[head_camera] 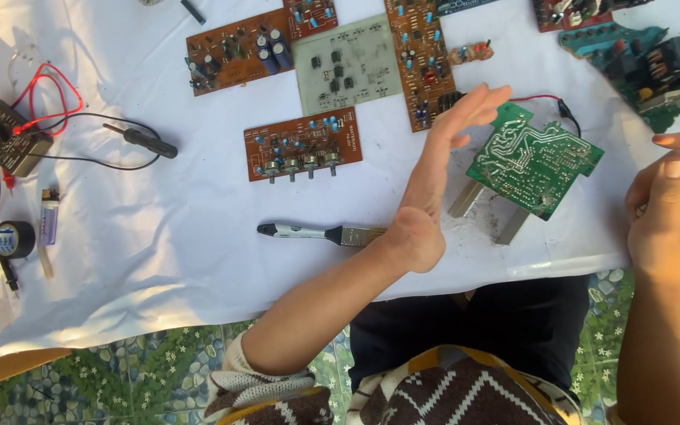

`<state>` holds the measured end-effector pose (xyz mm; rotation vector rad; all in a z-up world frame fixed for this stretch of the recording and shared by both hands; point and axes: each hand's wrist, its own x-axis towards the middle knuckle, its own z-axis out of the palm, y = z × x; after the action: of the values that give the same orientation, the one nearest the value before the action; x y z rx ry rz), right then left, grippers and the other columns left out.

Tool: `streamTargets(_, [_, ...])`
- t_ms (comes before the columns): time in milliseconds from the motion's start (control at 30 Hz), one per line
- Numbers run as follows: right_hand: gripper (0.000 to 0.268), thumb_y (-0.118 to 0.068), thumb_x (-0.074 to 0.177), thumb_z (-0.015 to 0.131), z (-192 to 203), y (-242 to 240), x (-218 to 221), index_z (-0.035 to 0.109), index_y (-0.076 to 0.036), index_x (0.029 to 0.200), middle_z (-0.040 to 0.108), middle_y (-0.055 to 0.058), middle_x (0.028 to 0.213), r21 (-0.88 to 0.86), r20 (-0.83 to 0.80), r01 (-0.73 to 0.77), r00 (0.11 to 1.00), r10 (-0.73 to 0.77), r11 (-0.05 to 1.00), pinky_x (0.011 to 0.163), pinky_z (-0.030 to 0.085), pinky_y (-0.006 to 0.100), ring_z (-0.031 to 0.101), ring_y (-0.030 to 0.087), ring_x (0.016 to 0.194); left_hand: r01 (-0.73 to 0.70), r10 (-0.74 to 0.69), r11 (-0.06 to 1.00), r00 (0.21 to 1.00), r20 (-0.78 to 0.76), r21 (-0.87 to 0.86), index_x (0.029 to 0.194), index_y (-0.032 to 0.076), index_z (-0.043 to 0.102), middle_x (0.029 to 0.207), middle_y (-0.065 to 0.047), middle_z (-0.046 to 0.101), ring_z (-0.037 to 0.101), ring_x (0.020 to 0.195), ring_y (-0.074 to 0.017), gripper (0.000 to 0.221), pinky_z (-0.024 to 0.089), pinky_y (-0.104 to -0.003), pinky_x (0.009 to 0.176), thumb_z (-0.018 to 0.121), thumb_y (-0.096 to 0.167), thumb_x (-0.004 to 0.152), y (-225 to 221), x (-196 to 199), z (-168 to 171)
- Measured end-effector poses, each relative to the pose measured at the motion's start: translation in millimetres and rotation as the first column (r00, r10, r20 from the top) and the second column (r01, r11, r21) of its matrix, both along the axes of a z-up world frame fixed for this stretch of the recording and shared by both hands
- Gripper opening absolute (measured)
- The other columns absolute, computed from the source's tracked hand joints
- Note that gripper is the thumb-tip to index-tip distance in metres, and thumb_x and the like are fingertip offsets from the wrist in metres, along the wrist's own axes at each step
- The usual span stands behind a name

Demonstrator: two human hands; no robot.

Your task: Cleaning the surface of a circuit board by scraping it with a screwdriver to remove residue or solder mask.

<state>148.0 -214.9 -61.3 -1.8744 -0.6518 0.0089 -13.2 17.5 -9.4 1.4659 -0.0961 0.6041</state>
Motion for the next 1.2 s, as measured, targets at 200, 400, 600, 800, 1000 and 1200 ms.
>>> streamTargets(200, [0.049, -0.038, 0.129, 0.032, 1, -1, 1, 0.042, 0.009, 0.136, 0.036, 0.01, 0.065, -0.064, 0.073, -0.02, 0.997, 0.025, 0.998, 0.064, 0.027, 0.03, 0.03, 0.017, 0.052, 0.004, -0.004, 1.0, 1.0, 0.003, 0.019, 0.172, 0.031, 0.019, 0.179, 0.0, 0.032, 0.045, 0.164, -0.0272, 0.097, 0.035, -0.062, 0.142, 0.008, 0.092, 0.098, -1, -1, -3])
streamTargets(400, [0.048, -0.035, 0.13, 0.03, -3, -4, 5, 0.043, 0.011, 0.135, 0.037, 0.011, 0.066, -0.101, 0.101, -0.014, 0.995, 0.024, 0.995, 0.059, 0.026, 0.031, 0.03, 0.018, 0.05, 0.026, -0.026, 1.0, 1.0, 0.013, -0.002, 0.172, 0.03, 0.022, 0.179, 0.003, 0.034, 0.045, 0.164, -0.0239, 0.089, 0.035, -0.057, 0.144, 0.02, 0.089, 0.105, -4, -2, -4])
streamTargets(600, [0.048, -0.037, 0.129, 0.031, -1, -2, 3, 0.042, 0.01, 0.136, 0.038, 0.011, 0.067, -0.088, 0.09, -0.013, 0.996, 0.021, 0.996, 0.064, 0.028, 0.031, 0.03, 0.018, 0.051, 0.0, -0.002, 0.999, 0.999, 0.047, 0.032, 0.172, 0.031, 0.024, 0.177, 0.004, 0.034, 0.044, 0.162, -0.0213, 0.09, 0.035, -0.052, 0.149, 0.022, 0.089, 0.103, -7, 2, -10])
streamTargets(800, [0.046, -0.031, 0.132, 0.029, 1, -3, 3, 0.043, 0.013, 0.138, 0.039, 0.012, 0.066, -0.13, 0.15, -0.031, 0.987, 0.051, 0.991, 0.069, 0.03, 0.034, 0.033, 0.02, 0.054, -0.076, 0.077, 0.996, 0.997, -0.016, 0.042, 0.168, 0.032, 0.03, 0.174, 0.007, 0.038, 0.052, 0.156, -0.0204, 0.085, 0.04, -0.048, 0.135, 0.023, 0.088, 0.106, -6, 3, -14])
streamTargets(1000, [0.045, -0.031, 0.131, 0.029, -1, -5, 5, 0.042, 0.013, 0.134, 0.039, 0.012, 0.068, -0.113, 0.139, -0.04, 0.989, 0.055, 0.993, 0.066, 0.029, 0.032, 0.031, 0.02, 0.051, -0.154, 0.154, 0.988, 0.988, -0.018, 0.026, 0.157, 0.026, 0.045, 0.156, 0.005, 0.052, 0.058, 0.14, -0.0158, 0.069, 0.045, -0.039, 0.127, 0.031, 0.076, 0.112, -7, 1, -6])
streamTargets(1200, [0.04, -0.036, 0.123, 0.045, 14, 14, -9, 0.045, 0.003, 0.13, 0.039, 0.009, 0.065, 0.086, 0.041, 0.037, 0.998, -0.041, 0.996, 0.056, 0.027, 0.027, 0.037, 0.014, 0.052, -0.332, 0.328, 0.943, 0.933, 0.149, -0.002, 0.104, 0.012, 0.055, 0.115, -0.008, 0.059, 0.061, 0.111, -0.0211, 0.027, 0.054, -0.035, 0.102, 0.043, -0.01, 0.094, -3, 6, 13])
